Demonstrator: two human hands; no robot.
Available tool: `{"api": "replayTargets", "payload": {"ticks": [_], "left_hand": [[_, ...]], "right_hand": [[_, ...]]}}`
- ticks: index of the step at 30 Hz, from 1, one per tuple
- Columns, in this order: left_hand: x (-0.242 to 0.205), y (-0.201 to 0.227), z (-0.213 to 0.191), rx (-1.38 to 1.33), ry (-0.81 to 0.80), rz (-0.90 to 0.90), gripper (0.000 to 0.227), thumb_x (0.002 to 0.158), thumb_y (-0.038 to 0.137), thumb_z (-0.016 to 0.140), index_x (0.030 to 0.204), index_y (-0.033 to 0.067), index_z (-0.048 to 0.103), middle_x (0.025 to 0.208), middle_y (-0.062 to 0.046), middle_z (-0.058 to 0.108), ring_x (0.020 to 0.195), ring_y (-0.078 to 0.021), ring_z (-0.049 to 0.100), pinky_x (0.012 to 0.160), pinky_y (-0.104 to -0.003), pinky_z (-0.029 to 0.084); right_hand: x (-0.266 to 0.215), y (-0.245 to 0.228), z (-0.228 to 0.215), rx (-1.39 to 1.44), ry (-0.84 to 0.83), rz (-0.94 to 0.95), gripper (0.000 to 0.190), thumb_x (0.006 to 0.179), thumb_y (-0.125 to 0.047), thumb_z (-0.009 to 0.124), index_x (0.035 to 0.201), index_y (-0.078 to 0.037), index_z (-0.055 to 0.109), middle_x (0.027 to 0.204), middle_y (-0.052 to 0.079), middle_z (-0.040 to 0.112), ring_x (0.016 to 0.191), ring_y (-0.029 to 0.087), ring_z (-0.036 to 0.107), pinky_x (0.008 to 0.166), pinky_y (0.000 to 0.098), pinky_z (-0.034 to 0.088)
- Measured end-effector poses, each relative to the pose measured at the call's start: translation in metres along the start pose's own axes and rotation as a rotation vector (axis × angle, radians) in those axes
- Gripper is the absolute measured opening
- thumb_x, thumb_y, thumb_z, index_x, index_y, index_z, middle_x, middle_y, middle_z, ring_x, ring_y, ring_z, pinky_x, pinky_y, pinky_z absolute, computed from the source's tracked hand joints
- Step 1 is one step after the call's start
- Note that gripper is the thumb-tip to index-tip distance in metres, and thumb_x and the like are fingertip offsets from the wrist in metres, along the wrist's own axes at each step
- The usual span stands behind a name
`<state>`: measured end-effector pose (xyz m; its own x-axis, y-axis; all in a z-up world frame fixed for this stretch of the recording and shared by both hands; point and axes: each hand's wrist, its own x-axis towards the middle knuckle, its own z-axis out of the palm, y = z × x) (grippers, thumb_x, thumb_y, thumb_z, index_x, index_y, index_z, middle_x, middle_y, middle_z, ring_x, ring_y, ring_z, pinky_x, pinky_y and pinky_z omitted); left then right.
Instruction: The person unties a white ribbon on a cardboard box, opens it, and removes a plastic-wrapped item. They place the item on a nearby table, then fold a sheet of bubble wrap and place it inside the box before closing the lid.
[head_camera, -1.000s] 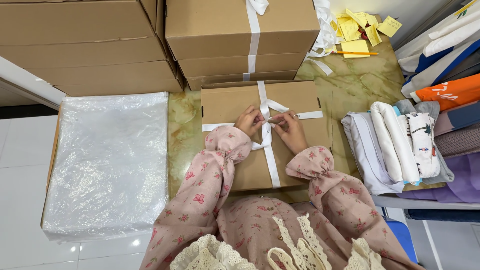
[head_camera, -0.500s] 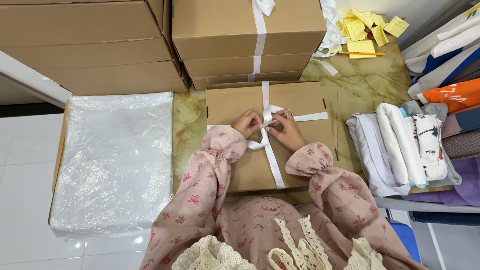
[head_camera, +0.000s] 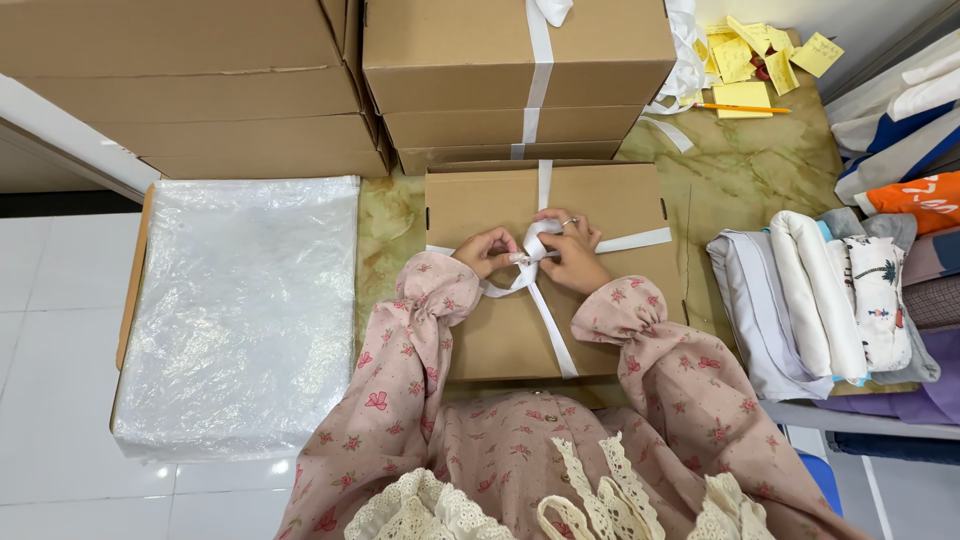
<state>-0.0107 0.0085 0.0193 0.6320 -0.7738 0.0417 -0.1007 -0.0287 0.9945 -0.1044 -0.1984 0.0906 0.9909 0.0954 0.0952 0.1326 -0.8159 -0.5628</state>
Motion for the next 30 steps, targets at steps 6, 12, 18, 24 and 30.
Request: {"api": "replayTargets", "payload": {"ticks": [6,12,18,24,30], "left_hand": [[0.008,-0.008,0.016,-0.341,0.067,-0.006,0.020,0.098,0.019,0.072,0.106,0.0114,0.055,0.083,-0.002,0.065,0.081,-0.0115,0.062,0.083,-0.029,0.053],[0.043,0.007,0.019,-0.758,0.515,0.167,0.020,0.088,0.011,0.077,0.102,0.0134,0.062,0.088,0.002,0.065,0.083,-0.0119,0.063,0.081,-0.026,0.053],[0.063,-0.009,-0.074,-0.679,0.495,-0.072,0.012,0.101,0.020,0.063,0.098,0.0149,0.053,0.055,0.002,0.043,0.043,-0.0111,0.052,0.051,-0.035,0.062],[0.063,-0.060,-0.058,-0.438,0.737,-0.021,0.035,0.102,0.016,0.064,0.128,0.0029,0.045,0.120,-0.017,0.056,0.101,-0.0227,0.067,0.085,-0.032,0.062],[0.017,0.002,-0.013,0.387,0.660,-0.255,0.069,0.082,0.047,0.084,0.138,0.0266,0.049,0.134,-0.008,0.049,0.127,-0.0319,0.055,0.109,-0.044,0.046]], "right_hand": [[-0.005,0.024,-0.010,-0.003,-0.026,0.005,0.017,0.075,-0.007,0.066,0.085,-0.020,0.063,0.141,-0.002,0.040,0.131,0.037,0.029,0.103,0.0623,0.018],[-0.013,0.035,-0.042,0.092,0.067,0.112,0.022,0.080,0.001,0.064,0.075,-0.020,0.067,0.140,0.005,0.043,0.130,0.046,0.029,0.099,0.0796,0.017],[-0.026,0.097,-0.053,0.264,0.133,0.216,0.014,0.083,0.000,0.065,0.081,-0.013,0.062,0.140,0.005,0.043,0.134,0.041,0.031,0.104,0.0772,0.015],[-0.032,0.085,-0.048,0.521,0.190,0.251,0.011,0.079,-0.003,0.071,0.083,-0.007,0.062,0.136,0.016,0.045,0.135,0.045,0.038,0.111,0.0668,0.019],[-0.044,0.091,-0.048,0.517,0.139,0.200,0.026,0.078,-0.009,0.084,0.096,-0.004,0.066,0.122,0.017,0.045,0.123,0.038,0.045,0.107,0.0514,0.027]]}}
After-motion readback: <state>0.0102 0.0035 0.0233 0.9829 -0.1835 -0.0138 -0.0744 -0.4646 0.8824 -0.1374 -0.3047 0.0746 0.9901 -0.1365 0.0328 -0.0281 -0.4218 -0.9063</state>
